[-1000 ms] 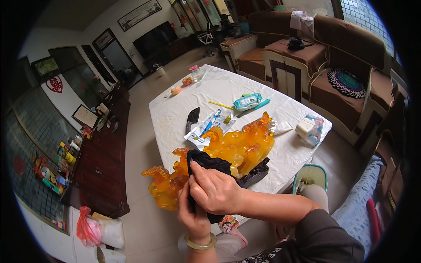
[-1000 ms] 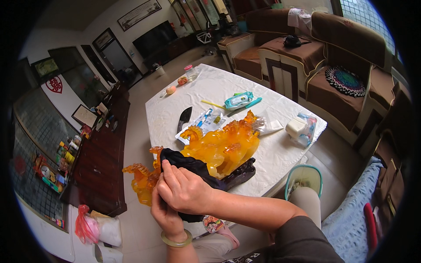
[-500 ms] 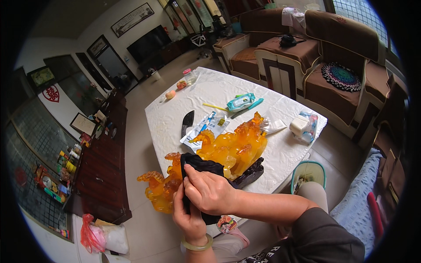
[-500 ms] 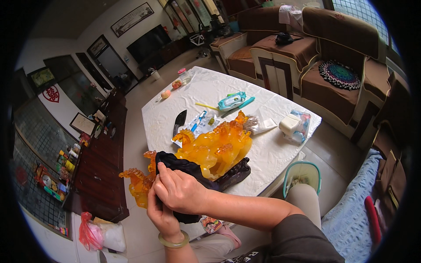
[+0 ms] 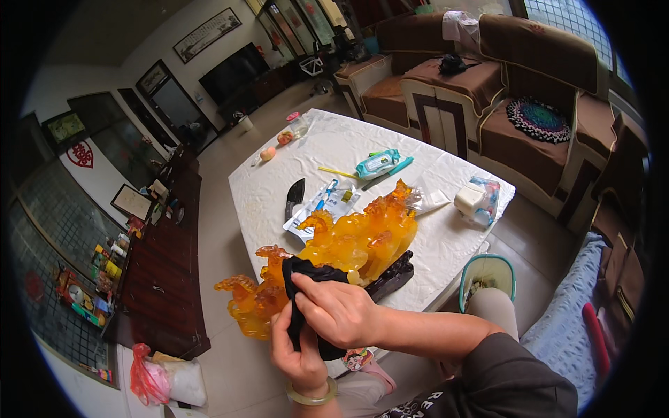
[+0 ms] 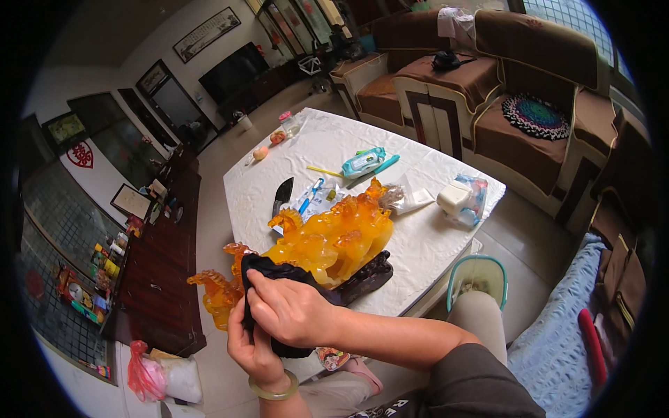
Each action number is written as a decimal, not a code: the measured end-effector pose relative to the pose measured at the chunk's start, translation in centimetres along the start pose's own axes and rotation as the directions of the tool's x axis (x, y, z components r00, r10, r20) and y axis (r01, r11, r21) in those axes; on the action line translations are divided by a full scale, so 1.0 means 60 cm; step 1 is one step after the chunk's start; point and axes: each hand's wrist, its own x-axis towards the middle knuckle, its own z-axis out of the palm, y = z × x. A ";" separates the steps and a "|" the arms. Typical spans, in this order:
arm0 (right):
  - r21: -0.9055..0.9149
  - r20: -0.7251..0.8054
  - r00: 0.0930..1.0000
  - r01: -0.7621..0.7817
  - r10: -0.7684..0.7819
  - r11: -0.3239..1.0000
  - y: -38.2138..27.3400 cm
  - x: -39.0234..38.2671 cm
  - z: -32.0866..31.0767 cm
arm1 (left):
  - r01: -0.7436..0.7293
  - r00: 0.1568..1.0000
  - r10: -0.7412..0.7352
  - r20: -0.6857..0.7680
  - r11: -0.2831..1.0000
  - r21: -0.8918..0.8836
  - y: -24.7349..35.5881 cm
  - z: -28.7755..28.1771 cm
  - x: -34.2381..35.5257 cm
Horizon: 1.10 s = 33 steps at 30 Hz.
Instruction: The person wipes the surface of a large amber-colored decorative object on a table using a black cloth. They methodically clean different sections of the object, including the base and the top, throughout the video.
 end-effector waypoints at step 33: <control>0.738 0.137 0.541 -0.615 0.830 0.279 0.180 -0.157 -0.164 | -0.237 0.903 0.175 0.393 0.964 0.117 -0.050 0.221 -0.002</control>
